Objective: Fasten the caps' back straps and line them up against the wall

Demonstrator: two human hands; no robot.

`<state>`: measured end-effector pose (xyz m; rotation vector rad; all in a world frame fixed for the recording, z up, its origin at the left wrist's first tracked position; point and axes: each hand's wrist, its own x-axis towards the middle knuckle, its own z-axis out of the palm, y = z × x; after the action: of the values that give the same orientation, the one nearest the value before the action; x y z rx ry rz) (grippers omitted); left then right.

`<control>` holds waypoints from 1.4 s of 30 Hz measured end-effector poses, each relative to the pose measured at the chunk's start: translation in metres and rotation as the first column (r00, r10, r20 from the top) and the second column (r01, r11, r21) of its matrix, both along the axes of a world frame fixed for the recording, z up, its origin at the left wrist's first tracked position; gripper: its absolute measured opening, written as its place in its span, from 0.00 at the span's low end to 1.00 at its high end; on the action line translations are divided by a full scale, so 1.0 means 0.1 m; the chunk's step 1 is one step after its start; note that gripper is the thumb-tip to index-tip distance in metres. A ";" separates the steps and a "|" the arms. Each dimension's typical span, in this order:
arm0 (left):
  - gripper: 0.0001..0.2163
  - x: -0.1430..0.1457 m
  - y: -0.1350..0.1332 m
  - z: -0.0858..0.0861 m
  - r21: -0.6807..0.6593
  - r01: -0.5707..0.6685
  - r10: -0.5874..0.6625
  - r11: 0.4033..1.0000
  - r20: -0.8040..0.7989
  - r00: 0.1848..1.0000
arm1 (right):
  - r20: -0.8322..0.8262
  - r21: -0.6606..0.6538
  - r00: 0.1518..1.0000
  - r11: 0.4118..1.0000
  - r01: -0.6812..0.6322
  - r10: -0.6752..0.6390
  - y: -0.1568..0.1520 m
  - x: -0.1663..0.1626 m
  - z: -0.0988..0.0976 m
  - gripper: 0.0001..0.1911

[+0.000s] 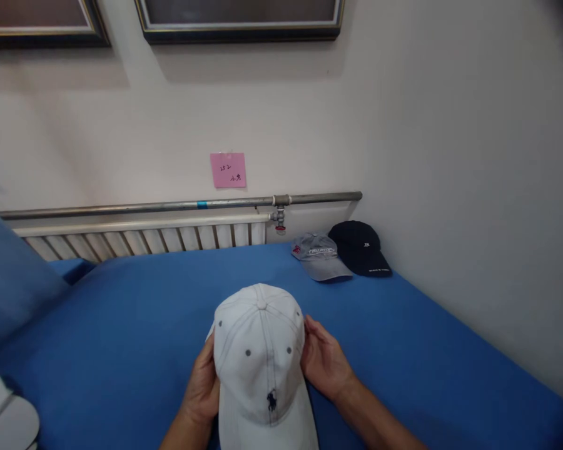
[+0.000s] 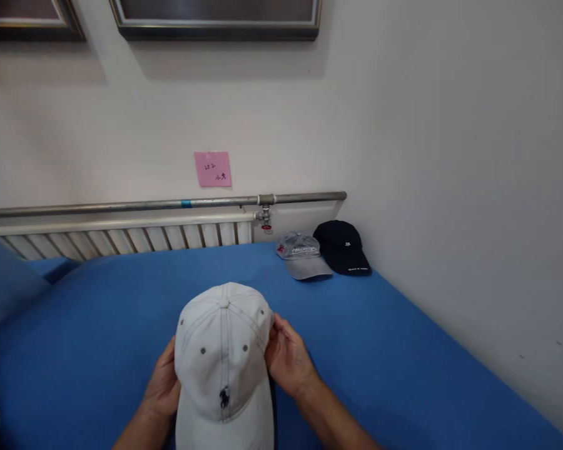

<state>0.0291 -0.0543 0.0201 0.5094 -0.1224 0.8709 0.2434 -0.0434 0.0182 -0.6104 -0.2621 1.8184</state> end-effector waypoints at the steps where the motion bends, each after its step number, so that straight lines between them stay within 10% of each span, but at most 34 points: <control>1: 0.21 -0.02 0.02 -0.01 -0.005 -0.009 0.009 1.000 0.003 1.000 | -0.018 -0.006 1.000 1.000 -0.021 0.021 0.00 -0.01 0.01 0.04; 7: 0.16 -0.09 0.05 -0.10 -0.153 -0.109 0.091 0.982 -0.121 0.988 | 0.036 -0.039 0.999 0.999 -0.022 0.024 -0.03 -0.06 -0.01 0.08; 12: 0.18 0.01 0.03 -0.05 -0.448 -0.354 0.157 0.821 -0.418 0.895 | 0.099 -0.056 0.993 0.996 0.063 -0.057 -0.03 -0.02 -0.02 0.07; 26: 0.17 0.00 0.09 0.12 -0.453 -0.639 0.313 0.622 -0.604 0.733 | 0.042 0.038 0.992 0.992 -0.120 0.119 -0.07 -0.09 -0.01 0.09; 42: 0.11 -0.20 0.22 -0.39 -0.403 -0.453 0.277 0.795 -0.423 0.863 | 0.074 0.089 0.993 0.991 -0.099 0.093 -0.09 -0.08 0.04 0.08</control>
<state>0.0092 -0.0324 -0.0190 0.1929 0.5371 1.1392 0.2350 -0.0524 0.0226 -0.6057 -0.4265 1.8684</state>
